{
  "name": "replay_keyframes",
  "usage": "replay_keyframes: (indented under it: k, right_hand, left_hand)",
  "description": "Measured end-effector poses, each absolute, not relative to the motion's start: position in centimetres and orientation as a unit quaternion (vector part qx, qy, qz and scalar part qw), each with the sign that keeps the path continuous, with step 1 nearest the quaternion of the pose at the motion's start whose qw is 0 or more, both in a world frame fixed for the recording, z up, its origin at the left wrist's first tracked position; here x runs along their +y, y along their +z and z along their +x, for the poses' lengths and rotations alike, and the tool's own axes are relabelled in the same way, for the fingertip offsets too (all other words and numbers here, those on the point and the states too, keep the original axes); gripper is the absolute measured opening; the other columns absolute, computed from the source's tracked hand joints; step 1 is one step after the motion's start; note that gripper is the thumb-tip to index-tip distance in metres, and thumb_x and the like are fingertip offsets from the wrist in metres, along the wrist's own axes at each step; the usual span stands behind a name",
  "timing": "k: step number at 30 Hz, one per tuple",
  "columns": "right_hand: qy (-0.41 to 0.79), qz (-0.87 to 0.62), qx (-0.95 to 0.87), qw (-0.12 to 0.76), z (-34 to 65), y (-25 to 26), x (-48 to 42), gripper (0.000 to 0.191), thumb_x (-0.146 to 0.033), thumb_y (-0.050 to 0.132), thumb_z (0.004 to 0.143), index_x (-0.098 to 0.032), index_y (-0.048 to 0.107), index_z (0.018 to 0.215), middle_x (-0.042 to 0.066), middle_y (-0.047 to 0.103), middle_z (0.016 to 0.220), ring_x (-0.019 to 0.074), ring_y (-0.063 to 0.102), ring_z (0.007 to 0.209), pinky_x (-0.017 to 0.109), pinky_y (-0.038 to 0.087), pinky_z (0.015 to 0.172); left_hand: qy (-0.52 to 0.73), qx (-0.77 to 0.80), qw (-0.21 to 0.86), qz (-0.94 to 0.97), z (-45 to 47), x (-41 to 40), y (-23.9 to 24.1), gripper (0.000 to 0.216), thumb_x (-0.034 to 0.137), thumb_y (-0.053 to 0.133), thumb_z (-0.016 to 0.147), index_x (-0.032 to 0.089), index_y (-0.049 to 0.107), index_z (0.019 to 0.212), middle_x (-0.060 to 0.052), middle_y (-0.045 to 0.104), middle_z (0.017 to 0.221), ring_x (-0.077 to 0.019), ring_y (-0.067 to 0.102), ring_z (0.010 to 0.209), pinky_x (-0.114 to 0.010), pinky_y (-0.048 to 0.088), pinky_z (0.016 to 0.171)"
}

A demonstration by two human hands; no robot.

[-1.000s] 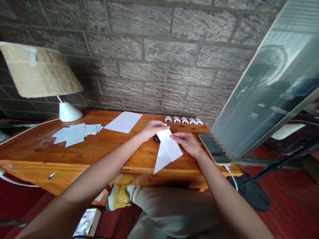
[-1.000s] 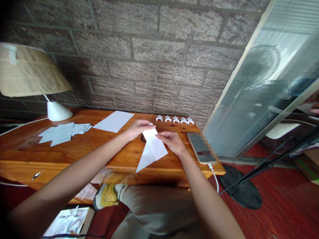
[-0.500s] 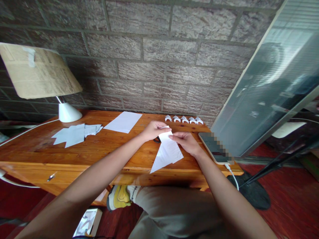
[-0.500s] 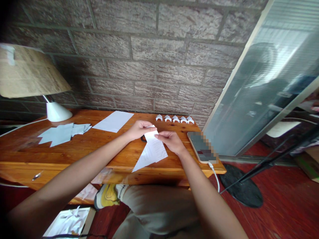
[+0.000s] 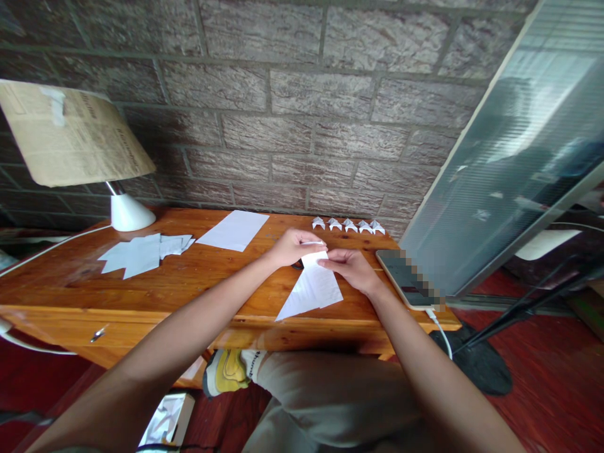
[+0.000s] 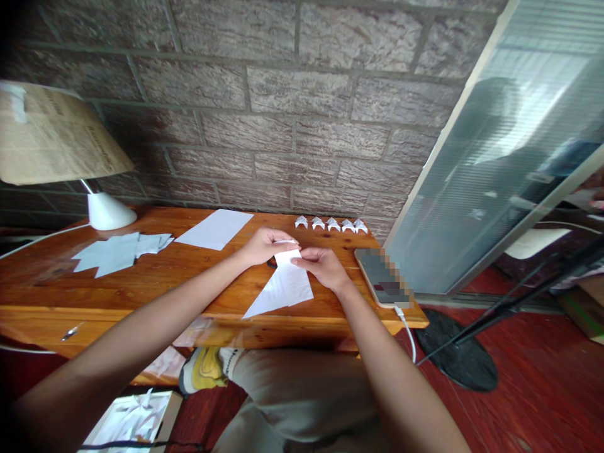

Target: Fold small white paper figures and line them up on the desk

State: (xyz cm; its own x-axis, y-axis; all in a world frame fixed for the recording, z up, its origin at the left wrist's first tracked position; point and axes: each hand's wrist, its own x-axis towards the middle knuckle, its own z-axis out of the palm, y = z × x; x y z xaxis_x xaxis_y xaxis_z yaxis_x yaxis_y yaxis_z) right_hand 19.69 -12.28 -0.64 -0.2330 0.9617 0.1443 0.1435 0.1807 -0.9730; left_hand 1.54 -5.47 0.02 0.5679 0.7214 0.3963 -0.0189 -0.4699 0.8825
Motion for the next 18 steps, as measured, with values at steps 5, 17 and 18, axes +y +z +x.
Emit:
replay_keyframes:
  k: [5,17,18]
  right_hand:
    - [0.469,-0.430,-0.640,0.430,19.67,-0.60,-12.30,0.029,-0.044,0.076,0.065,-0.017,0.072,0.075,0.001,0.071,0.077,0.0165,0.062,0.070,0.030,0.047,0.070]
    - [0.508,-0.435,-0.597,0.442,19.53,-0.81,-12.01,0.032,-0.036,0.082,0.059,-0.017,0.071,0.082,0.003,0.073,0.079,0.0163,0.065,0.069,0.030,0.048,0.071]
    - [0.512,-0.436,-0.594,0.442,19.54,-0.83,-11.99,0.032,-0.036,0.082,0.058,-0.017,0.071,0.082,0.003,0.074,0.079,0.0161,0.065,0.069,0.030,0.048,0.071]
  left_hand:
    - [0.399,0.237,0.459,0.757,1.53,-5.72,0.25,0.032,0.042,0.073,0.068,0.013,0.075,0.082,-0.009,0.074,0.084,-0.0184,0.066,0.073,-0.025,0.048,0.064]
    - [0.410,0.271,0.449,0.747,1.63,-5.43,0.11,0.035,0.046,0.072,0.068,0.011,0.073,0.075,-0.005,0.070,0.068,-0.0119,0.057,0.056,-0.022,0.037,0.050]
    - [0.410,0.275,0.453,0.742,1.66,-5.43,0.10,0.036,0.046,0.072,0.068,0.011,0.072,0.073,-0.004,0.069,0.066,-0.0111,0.055,0.054,-0.021,0.035,0.049]
